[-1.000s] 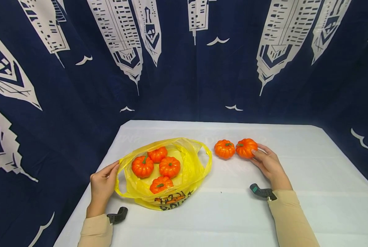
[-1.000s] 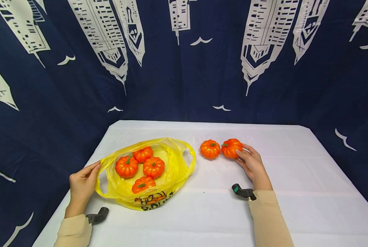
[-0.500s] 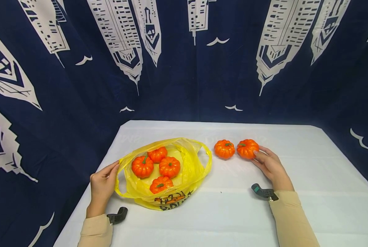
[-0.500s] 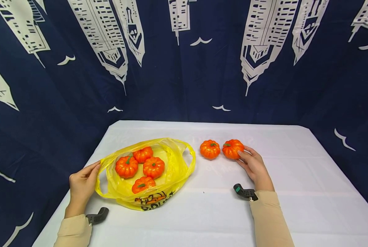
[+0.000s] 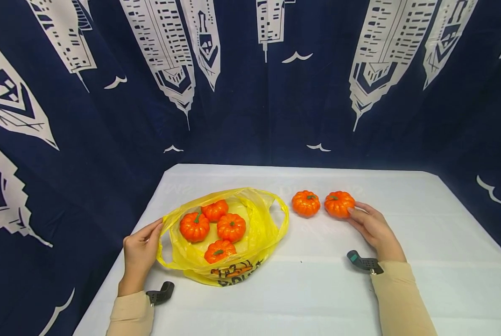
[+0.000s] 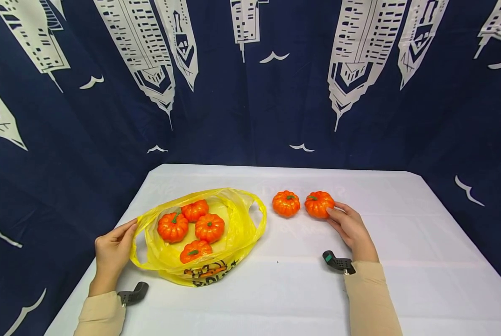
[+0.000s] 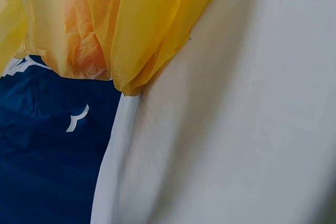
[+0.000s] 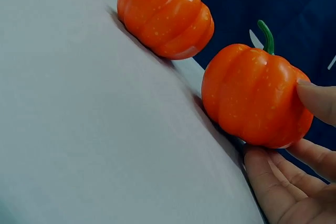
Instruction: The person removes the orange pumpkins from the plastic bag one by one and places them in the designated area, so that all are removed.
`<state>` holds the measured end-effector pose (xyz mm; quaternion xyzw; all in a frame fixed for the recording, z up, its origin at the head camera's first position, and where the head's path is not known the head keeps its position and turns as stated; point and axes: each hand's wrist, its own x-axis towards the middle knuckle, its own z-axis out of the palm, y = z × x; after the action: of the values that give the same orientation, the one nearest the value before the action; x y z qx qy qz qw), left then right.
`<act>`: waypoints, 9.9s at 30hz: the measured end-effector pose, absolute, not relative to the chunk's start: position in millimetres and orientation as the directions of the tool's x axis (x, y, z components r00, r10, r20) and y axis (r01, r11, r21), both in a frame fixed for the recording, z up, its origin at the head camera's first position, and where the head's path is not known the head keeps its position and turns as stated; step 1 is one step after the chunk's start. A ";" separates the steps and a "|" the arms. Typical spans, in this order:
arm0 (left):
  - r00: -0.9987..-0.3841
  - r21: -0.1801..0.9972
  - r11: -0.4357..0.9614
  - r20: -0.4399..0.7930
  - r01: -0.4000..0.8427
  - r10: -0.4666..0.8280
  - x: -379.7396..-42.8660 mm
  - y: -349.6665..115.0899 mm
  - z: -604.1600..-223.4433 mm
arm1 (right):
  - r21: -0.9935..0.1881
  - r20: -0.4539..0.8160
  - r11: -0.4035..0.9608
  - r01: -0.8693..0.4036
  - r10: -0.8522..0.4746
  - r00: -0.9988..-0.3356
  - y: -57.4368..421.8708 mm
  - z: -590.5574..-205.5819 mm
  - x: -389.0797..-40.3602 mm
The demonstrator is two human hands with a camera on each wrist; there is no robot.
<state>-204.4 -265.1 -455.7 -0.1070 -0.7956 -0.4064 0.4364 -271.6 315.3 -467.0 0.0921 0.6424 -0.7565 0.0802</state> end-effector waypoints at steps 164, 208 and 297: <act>-0.581 0.536 0.643 0.796 0.547 -0.169 -208.5 -265.1 -455.2 | -0.779 -0.354 0.551 -0.299 -0.780 -0.516 55.0 -401.4 -355.9; -0.568 0.531 0.643 0.804 0.552 -0.176 -207.2 -264.3 -455.1 | -0.825 -0.377 0.533 -0.188 -0.766 -0.520 51.4 -423.1 -352.9; -0.581 0.548 0.628 0.794 0.552 -0.181 -208.0 -262.3 -454.9 | -0.979 0.024 0.139 -0.150 -0.653 -0.757 133.0 -414.7 -284.8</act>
<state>-208.0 -262.3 -454.9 -0.1180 -0.7864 -0.4147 0.4423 -284.8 133.0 -414.7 -0.2772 0.7244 -0.5948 0.2112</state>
